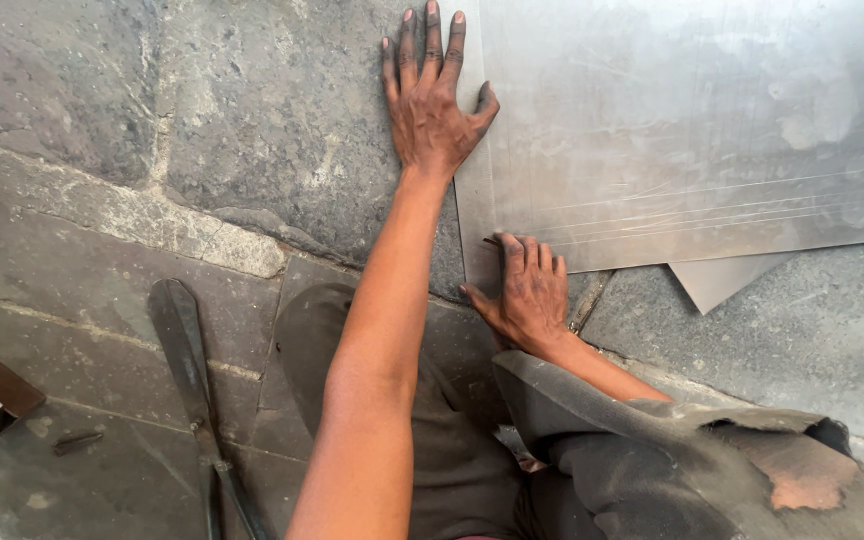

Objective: The person uses an L-square and a marking tool to draw lines on metal sheets while sitting on the floor, occasionally shifting the sheets and the square to align new marks.

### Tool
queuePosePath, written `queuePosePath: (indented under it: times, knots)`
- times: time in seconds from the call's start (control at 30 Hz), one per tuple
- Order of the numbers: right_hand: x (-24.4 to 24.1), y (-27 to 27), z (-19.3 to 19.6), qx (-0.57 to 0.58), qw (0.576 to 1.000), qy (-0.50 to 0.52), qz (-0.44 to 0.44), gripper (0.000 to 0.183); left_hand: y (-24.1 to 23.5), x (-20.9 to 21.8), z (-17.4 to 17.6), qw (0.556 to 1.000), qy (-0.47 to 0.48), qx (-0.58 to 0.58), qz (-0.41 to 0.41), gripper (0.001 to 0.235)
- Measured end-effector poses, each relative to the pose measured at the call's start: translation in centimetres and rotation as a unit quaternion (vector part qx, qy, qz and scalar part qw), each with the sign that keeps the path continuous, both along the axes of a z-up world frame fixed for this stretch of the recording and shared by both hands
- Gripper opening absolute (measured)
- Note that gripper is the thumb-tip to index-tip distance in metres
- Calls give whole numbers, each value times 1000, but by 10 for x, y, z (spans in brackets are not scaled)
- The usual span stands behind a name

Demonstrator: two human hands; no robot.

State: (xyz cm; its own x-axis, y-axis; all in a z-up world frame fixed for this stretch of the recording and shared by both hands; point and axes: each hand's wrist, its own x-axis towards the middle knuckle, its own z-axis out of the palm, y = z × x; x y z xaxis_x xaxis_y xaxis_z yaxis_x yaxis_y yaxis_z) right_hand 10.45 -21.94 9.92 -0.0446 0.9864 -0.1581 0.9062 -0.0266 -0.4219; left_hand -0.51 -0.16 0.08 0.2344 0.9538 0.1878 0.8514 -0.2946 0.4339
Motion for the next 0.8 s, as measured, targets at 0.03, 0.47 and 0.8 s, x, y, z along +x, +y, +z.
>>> queuePosePath:
  times: [0.03, 0.47, 0.8]
  knots:
    - [0, 0, 0, 0, 1000, 0, -1, 86, 0, 0, 1, 1000, -3, 1, 0, 82]
    - [30, 24, -6, -58, 980, 187, -25, 36, 1, 3, 4, 998, 31, -51, 7, 83]
    - [109, 285, -36, 296, 947, 49, 114, 19, 1, 5, 25, 997, 49, -63, 2, 78]
